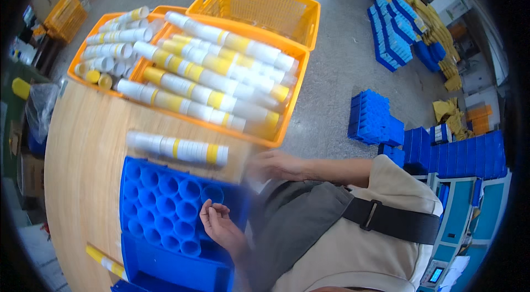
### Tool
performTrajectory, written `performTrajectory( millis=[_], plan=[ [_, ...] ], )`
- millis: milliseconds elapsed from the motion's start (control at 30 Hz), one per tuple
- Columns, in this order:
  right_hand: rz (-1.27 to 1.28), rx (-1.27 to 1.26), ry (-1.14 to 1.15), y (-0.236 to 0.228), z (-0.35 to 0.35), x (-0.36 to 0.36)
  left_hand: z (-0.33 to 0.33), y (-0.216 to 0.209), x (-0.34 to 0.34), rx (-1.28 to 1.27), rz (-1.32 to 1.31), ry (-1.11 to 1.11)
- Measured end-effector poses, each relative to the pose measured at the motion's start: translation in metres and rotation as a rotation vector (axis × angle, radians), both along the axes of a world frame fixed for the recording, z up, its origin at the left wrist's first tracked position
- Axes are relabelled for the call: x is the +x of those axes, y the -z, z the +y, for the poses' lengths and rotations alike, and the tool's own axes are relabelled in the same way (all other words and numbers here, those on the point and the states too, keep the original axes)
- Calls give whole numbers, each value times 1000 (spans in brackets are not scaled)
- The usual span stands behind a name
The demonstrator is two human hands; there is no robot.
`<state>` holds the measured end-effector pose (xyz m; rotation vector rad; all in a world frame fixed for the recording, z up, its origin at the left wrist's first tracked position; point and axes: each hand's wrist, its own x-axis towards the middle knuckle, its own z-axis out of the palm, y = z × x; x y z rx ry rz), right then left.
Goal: The person empties a large sack onto the floor, then picks up blue trays filled with small round items and places them on a conveyor. They then pick up blue cylindrical components and place them into a blue tray, followed by placing yellow and white caps into the same tray.
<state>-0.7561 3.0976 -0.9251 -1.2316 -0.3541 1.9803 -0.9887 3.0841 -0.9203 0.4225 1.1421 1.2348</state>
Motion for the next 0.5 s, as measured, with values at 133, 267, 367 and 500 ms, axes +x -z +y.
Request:
performTrajectory(
  millis=[133,267,367,500],
  plan=[
    [-97,59,230,12,26,106,45,-3,81,38,118,139],
    [-445,199,359,53,86,279,89,18,192,62,378,309],
    [-676,222,481,101,178,443,132,55,305,108,552,365],
    [-885,79,269,208,311,597,182,102,455,628,1079,710]
  ],
)
